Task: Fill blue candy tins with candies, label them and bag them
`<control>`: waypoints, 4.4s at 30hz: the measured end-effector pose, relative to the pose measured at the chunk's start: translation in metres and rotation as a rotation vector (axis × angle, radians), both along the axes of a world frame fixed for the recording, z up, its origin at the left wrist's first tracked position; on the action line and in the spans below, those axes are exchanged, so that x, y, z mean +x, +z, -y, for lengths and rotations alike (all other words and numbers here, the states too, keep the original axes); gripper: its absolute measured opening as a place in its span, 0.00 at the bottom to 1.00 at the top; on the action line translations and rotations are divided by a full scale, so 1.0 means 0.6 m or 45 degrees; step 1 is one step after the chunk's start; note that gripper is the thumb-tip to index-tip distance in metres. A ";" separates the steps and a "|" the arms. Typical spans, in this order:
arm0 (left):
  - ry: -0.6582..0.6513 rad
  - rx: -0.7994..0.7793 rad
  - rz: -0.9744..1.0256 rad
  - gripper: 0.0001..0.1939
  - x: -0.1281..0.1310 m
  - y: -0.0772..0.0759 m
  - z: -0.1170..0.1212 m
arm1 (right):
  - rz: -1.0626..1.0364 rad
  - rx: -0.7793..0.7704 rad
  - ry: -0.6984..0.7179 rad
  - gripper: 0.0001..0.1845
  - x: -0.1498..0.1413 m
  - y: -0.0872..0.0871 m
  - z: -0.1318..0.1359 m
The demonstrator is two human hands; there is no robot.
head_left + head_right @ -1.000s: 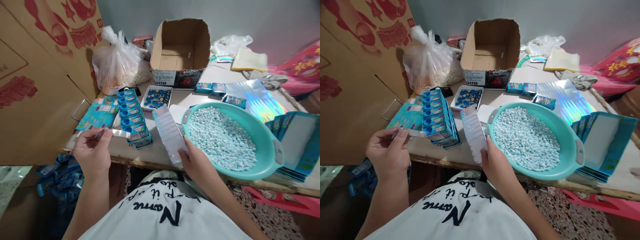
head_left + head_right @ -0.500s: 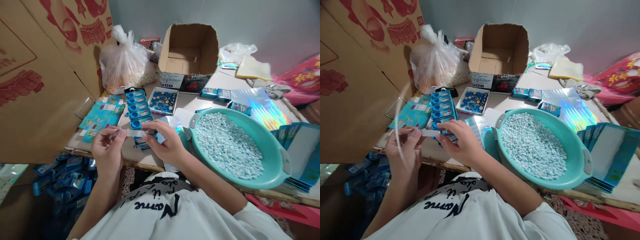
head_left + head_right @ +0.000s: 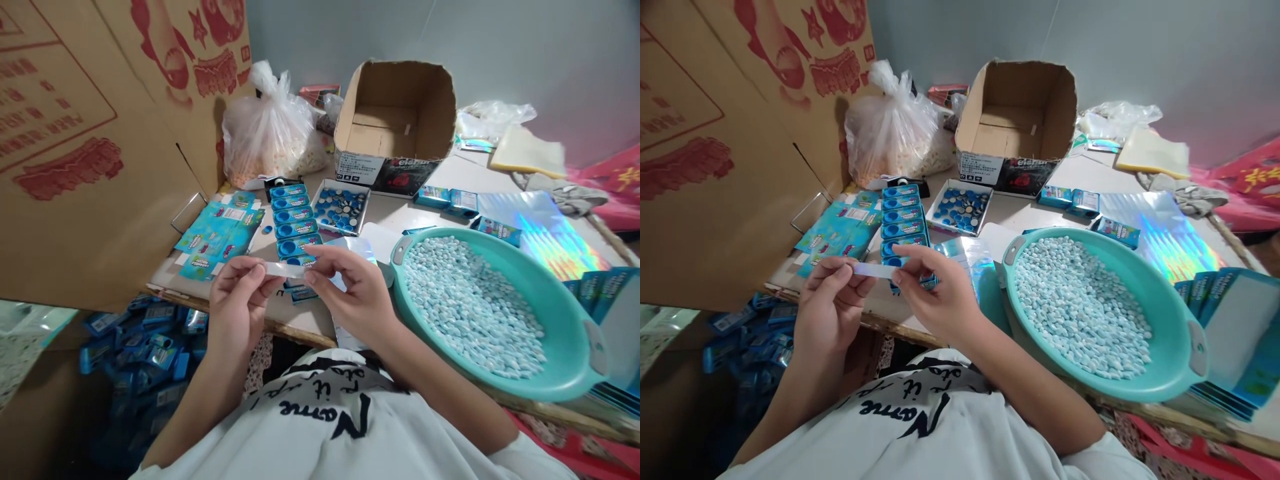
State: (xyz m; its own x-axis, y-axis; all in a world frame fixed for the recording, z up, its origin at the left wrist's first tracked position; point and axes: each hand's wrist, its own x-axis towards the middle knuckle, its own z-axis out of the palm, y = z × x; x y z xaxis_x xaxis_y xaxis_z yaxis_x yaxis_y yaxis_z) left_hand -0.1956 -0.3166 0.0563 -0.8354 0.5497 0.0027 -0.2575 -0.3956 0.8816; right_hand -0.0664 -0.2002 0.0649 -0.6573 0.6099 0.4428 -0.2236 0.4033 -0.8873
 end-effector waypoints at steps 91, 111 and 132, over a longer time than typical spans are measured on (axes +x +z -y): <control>-0.908 -0.270 -0.319 0.28 -0.160 -0.063 -0.024 | 0.222 -0.107 -0.297 0.07 -0.049 -0.043 -0.034; 0.379 -0.675 -0.526 0.15 -0.035 -0.201 0.013 | 0.222 0.250 -0.354 0.13 0.081 -0.107 -0.055; -0.930 -0.789 -0.423 0.11 0.153 -0.213 -0.058 | 0.464 -0.219 -0.292 0.26 0.190 -0.206 0.005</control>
